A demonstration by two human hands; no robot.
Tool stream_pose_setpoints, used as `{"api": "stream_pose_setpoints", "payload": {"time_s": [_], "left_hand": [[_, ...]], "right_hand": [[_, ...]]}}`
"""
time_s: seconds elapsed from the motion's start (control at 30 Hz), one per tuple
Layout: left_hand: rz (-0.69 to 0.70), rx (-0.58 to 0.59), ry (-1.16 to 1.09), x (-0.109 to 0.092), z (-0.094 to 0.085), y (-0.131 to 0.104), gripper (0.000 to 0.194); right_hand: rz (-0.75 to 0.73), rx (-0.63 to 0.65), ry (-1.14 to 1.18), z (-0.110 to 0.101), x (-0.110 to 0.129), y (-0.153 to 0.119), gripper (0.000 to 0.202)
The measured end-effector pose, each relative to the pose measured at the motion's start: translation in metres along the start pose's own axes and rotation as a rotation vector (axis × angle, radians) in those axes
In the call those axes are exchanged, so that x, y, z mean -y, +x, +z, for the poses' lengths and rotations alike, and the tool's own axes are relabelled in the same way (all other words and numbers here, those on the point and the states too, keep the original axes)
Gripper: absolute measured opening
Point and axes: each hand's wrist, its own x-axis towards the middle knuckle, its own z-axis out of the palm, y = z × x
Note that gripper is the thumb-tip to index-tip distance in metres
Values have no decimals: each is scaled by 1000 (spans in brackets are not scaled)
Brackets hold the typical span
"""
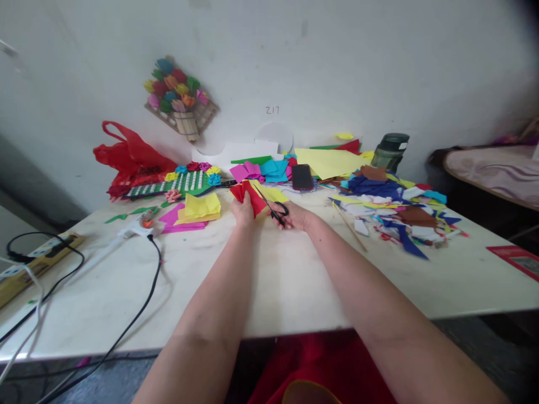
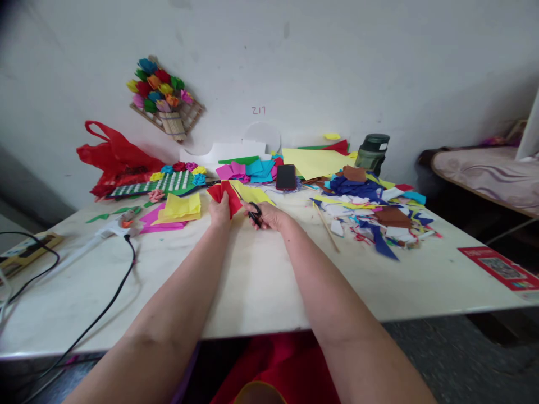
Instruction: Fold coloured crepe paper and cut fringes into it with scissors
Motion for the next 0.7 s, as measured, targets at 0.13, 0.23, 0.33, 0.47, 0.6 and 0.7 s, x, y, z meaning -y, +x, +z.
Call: {"api": "stream_pose_setpoints", "payload": {"time_s": [0.13,0.23,0.33,0.47,0.6,0.7], "left_hand": [[-42,-31,-2,-8,1,-5,27],[-40,-29,-17,-9,1,-6,26],[-50,-39,4,-7,0,-3,25],[-58,-46,21,-6,0,-1,23],[-65,-55,9,-8,0,-2,23],[-68,-84,42,-8,0,-2,22]], "right_hand": [[-5,-12,10,0,-1,2,41],[-5,-18,16,2,-1,3,41],[-6,-31,21,3,-2,3,42],[-22,-44,24,4,-4,5,42],[-43,-49,26,4,-7,8,40],[-34,-72,9,5,-9,11,35]]}}
